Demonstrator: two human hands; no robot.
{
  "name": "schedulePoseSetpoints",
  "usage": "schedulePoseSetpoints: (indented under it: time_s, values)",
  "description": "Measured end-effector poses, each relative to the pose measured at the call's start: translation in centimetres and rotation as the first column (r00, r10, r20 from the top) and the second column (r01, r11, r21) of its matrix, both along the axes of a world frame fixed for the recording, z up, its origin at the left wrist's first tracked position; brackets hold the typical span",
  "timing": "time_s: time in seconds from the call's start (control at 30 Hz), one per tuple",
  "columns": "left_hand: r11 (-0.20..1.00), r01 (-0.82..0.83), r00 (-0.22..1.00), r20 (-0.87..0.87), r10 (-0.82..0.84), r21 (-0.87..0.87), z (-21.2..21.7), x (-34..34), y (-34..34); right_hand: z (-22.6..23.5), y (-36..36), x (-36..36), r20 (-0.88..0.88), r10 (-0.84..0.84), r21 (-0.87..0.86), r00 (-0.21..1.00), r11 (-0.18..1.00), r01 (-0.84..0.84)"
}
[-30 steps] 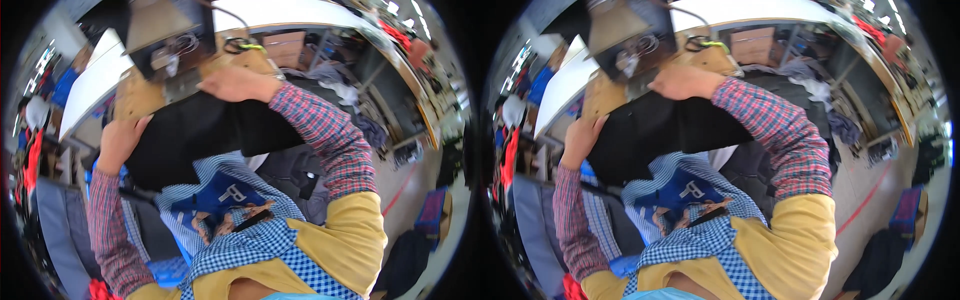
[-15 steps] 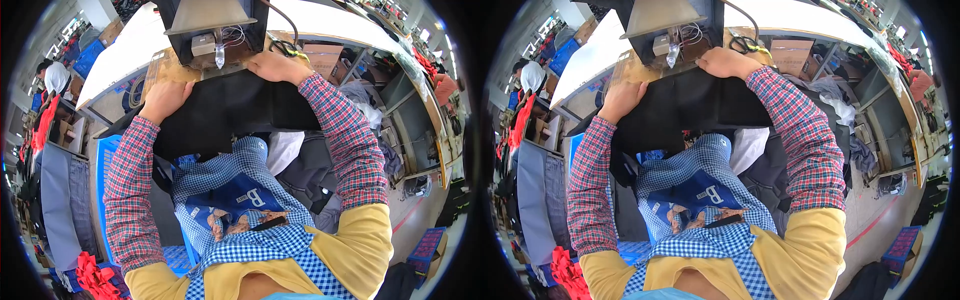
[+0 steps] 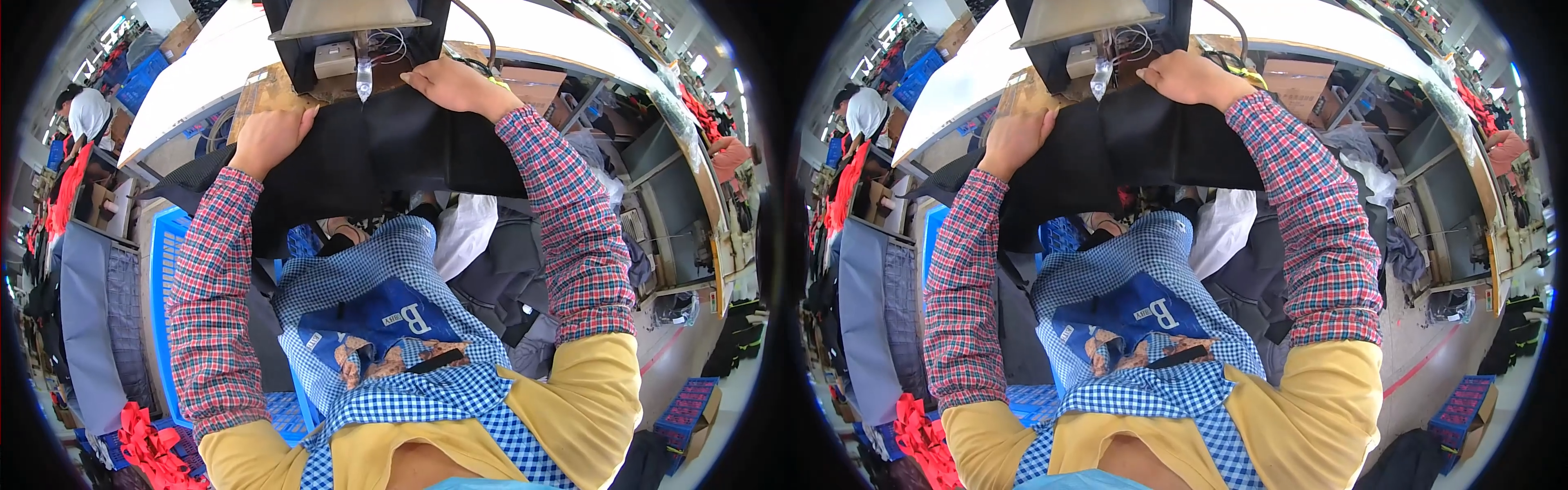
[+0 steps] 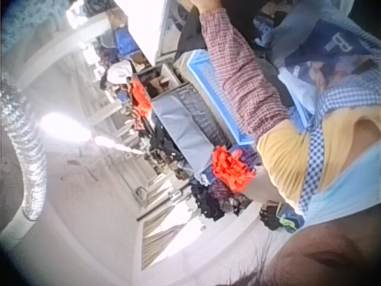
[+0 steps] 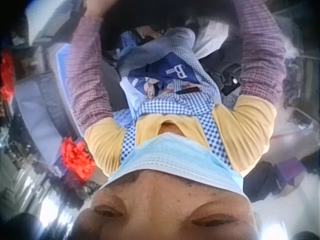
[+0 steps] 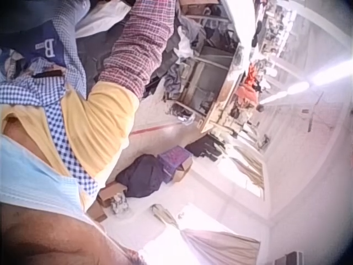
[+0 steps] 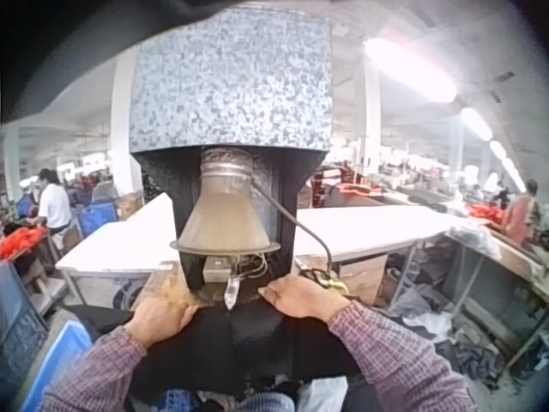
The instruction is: Assembling and sewing black fabric protective gear components at an industrial workstation.
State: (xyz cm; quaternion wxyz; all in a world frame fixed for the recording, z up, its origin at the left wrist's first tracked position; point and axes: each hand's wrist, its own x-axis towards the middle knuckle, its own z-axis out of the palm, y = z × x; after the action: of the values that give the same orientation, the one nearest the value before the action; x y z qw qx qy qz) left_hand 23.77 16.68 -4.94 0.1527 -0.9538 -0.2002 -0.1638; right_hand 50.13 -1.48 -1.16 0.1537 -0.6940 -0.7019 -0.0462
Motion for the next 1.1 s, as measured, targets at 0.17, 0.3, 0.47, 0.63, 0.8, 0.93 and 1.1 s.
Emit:
schedulePoseSetpoints:
  time_s: [0.17, 0.3, 0.47, 0.63, 0.8, 0.93, 1.1]
  values:
    - [0.982, 0.079, 0.987, 0.123, -0.101, 0.172, 0.1, 0.1, 0.8, 0.0, 0.4, 0.4, 0.042, 0.003, -0.001, 0.999, 1.000, -0.002]
    - [0.982, 0.080, 0.991, 0.096, -0.098, 0.173, 0.5, 0.4, 1.4, -0.2, 0.6, 0.7, 0.000, 0.021, 0.051, 1.000, 0.998, -0.021]
    - [0.976, 0.092, 0.990, 0.087, -0.111, 0.198, 0.9, 0.7, 1.7, 0.1, 0.8, 1.1, -0.004, 0.000, 0.003, 1.000, 1.000, 0.000]
    - [0.971, 0.109, 0.988, 0.080, -0.129, 0.213, 0.9, 1.0, 2.1, -0.2, 1.4, 1.6, -0.018, 0.018, 0.031, 1.000, 0.999, -0.018]
    - [0.966, 0.132, 0.984, 0.086, -0.155, 0.223, 1.0, -0.1, 2.6, 0.6, 0.4, 2.6, -0.015, 0.003, 0.034, 1.000, 0.999, -0.003]
    - [0.977, 0.014, 0.991, 0.127, -0.041, 0.211, 2.1, -2.8, 3.2, 2.7, -4.6, 5.4, -0.024, -0.078, 0.102, 0.997, 0.992, 0.080]
    - [0.972, 0.105, 0.988, 0.088, -0.125, 0.209, 2.1, -3.1, 2.0, 1.5, -10.5, 9.4, -0.005, -0.161, 0.068, 0.987, 0.985, 0.161]
